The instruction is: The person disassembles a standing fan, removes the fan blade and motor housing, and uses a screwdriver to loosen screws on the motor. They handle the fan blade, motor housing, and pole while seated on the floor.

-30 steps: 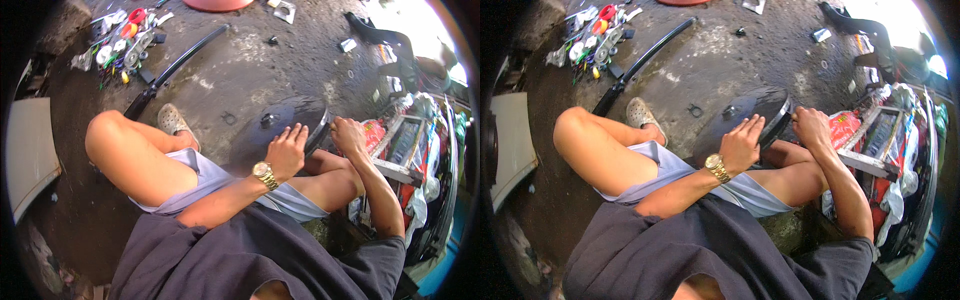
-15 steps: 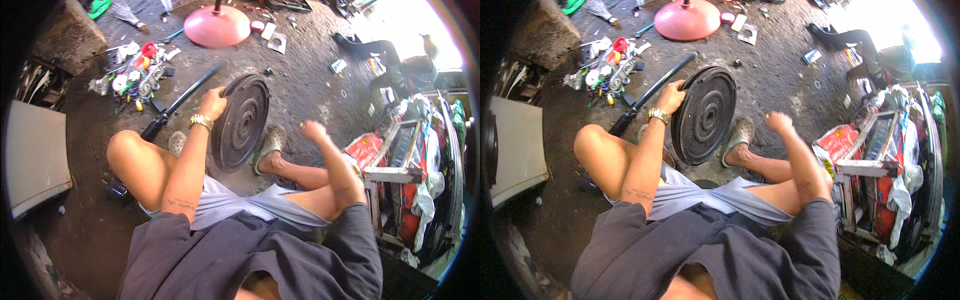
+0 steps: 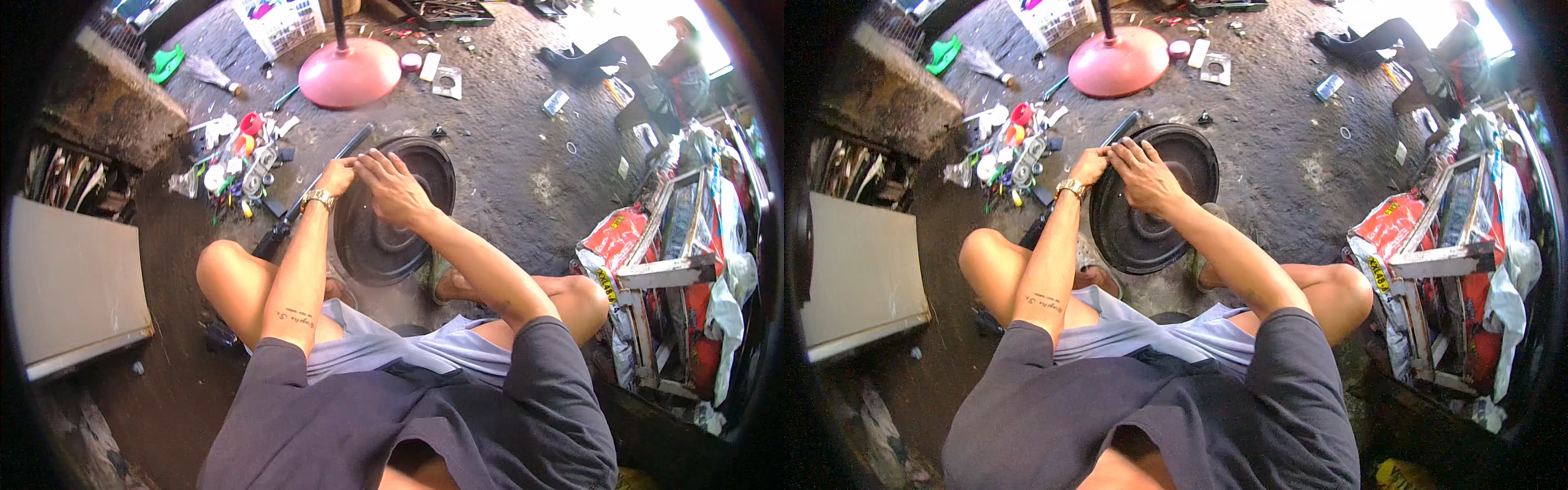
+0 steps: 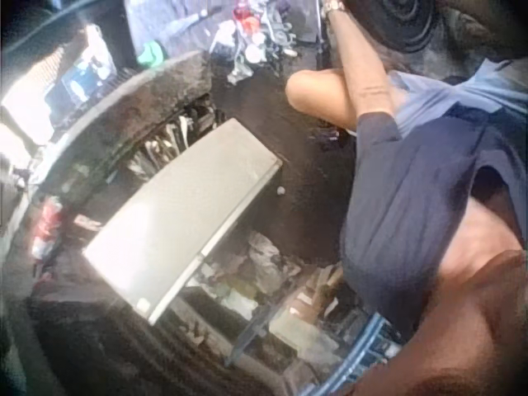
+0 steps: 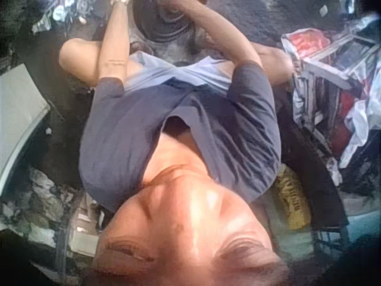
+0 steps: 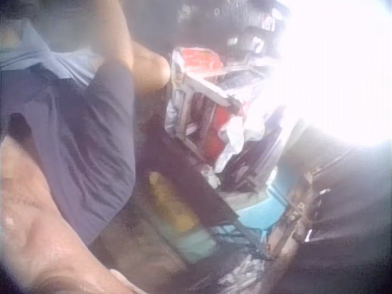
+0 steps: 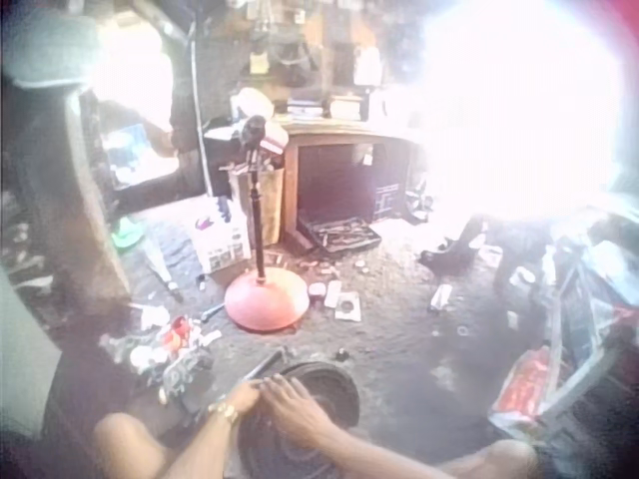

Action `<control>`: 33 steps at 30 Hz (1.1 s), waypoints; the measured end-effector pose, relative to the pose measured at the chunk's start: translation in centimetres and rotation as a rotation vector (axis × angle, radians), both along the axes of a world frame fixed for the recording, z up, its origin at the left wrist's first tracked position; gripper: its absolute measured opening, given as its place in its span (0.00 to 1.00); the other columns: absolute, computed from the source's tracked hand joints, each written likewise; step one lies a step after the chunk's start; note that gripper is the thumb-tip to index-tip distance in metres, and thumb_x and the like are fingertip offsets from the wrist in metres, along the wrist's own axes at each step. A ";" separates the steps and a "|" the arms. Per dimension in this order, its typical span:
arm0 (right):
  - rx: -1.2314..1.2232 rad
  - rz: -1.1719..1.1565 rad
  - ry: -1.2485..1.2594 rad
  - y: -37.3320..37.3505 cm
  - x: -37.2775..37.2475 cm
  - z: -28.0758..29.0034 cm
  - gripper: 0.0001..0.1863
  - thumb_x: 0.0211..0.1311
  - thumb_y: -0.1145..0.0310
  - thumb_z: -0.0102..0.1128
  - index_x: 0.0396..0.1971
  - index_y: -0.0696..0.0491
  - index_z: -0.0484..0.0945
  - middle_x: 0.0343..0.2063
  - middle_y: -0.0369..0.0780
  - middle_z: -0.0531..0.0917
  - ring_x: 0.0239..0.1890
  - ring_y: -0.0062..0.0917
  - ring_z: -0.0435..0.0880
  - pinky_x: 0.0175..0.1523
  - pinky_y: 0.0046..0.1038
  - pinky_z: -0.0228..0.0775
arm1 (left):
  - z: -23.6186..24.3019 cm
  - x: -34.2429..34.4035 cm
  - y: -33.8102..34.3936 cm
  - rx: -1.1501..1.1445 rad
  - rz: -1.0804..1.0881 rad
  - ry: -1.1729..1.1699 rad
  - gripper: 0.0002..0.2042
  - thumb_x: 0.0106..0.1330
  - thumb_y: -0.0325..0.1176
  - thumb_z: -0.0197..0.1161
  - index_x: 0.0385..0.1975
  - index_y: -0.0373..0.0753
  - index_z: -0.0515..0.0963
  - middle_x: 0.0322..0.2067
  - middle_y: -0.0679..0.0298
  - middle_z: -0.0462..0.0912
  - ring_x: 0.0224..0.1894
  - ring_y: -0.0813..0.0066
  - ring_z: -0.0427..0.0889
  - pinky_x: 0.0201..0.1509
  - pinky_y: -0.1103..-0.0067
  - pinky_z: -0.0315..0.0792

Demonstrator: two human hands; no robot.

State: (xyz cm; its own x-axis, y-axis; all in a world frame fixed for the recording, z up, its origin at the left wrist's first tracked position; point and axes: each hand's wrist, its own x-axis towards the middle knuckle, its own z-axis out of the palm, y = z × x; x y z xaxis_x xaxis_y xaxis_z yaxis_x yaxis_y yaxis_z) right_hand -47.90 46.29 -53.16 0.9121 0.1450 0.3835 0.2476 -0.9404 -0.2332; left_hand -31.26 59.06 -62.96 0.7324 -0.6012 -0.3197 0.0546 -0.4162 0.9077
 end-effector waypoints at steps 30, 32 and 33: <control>0.012 0.059 0.352 -1.8 10.1 -1.6 0.30 0.41 0.48 0.74 0.43 0.51 0.80 0.45 0.39 0.83 0.53 0.34 0.77 0.56 0.39 0.68 | 1.5 2.8 1.0 0.512 -0.224 -1.022 0.10 0.60 0.44 0.60 0.25 0.46 0.80 0.24 0.57 0.84 0.29 0.52 0.86 0.33 0.61 0.80; 0.021 0.048 0.340 -1.2 9.5 -1.0 0.28 0.40 0.48 0.75 0.40 0.49 0.82 0.42 0.37 0.83 0.52 0.31 0.78 0.54 0.36 0.68 | 0.0 3.4 1.6 0.477 -0.239 -1.061 0.10 0.62 0.45 0.58 0.27 0.46 0.77 0.22 0.53 0.83 0.27 0.49 0.85 0.30 0.59 0.78; 0.022 0.042 0.329 -1.1 9.3 -0.7 0.27 0.40 0.48 0.76 0.39 0.48 0.82 0.41 0.35 0.83 0.51 0.30 0.78 0.53 0.35 0.68 | -0.7 3.8 1.9 0.441 -0.228 -1.044 0.11 0.62 0.45 0.58 0.27 0.46 0.77 0.22 0.53 0.82 0.27 0.48 0.84 0.30 0.59 0.78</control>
State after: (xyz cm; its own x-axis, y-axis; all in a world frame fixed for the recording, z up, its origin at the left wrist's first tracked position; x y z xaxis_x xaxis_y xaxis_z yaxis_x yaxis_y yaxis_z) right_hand -38.61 45.22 -53.87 0.9810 0.1797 0.0726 0.1937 -0.9248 -0.3274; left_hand -27.46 60.95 -63.62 0.6521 -0.7405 0.1625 -0.7541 -0.6113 0.2400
